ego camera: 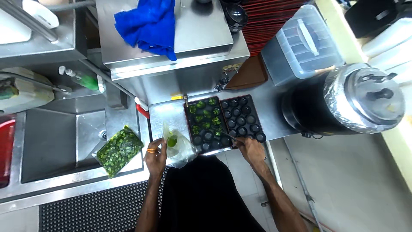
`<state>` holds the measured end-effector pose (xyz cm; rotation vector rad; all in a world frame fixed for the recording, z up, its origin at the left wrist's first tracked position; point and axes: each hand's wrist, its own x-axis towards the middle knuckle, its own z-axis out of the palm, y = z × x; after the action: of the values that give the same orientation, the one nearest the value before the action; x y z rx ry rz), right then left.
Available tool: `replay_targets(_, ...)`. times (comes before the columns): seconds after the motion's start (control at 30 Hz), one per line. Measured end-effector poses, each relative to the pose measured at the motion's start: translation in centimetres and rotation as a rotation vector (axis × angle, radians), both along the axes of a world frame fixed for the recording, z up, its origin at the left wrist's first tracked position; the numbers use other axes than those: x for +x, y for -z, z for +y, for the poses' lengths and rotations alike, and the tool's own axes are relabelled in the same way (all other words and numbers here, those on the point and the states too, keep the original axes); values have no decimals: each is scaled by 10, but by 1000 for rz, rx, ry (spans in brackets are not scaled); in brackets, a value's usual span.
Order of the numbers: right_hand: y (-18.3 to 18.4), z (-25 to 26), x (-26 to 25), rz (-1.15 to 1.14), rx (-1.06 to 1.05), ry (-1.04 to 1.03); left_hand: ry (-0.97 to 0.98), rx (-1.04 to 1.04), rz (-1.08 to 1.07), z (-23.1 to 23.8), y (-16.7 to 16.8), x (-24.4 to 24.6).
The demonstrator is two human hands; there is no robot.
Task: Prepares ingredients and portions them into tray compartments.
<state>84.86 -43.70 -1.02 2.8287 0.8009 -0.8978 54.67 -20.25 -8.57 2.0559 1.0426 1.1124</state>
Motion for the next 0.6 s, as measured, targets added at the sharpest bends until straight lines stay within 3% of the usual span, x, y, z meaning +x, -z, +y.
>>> replay_targets(0.17, -1, -10, -8, 155, 204, 32, 17, 14, 17, 8, -2, -2)
replay_targets(0.37, 12, -2, -21, 106, -39, 13, 37, 22, 43, 14, -3, -3)
replay_targets(0.6, 15, -16, -12, 159, 332, 156, -34, -38, 61, 18, -8, -15)
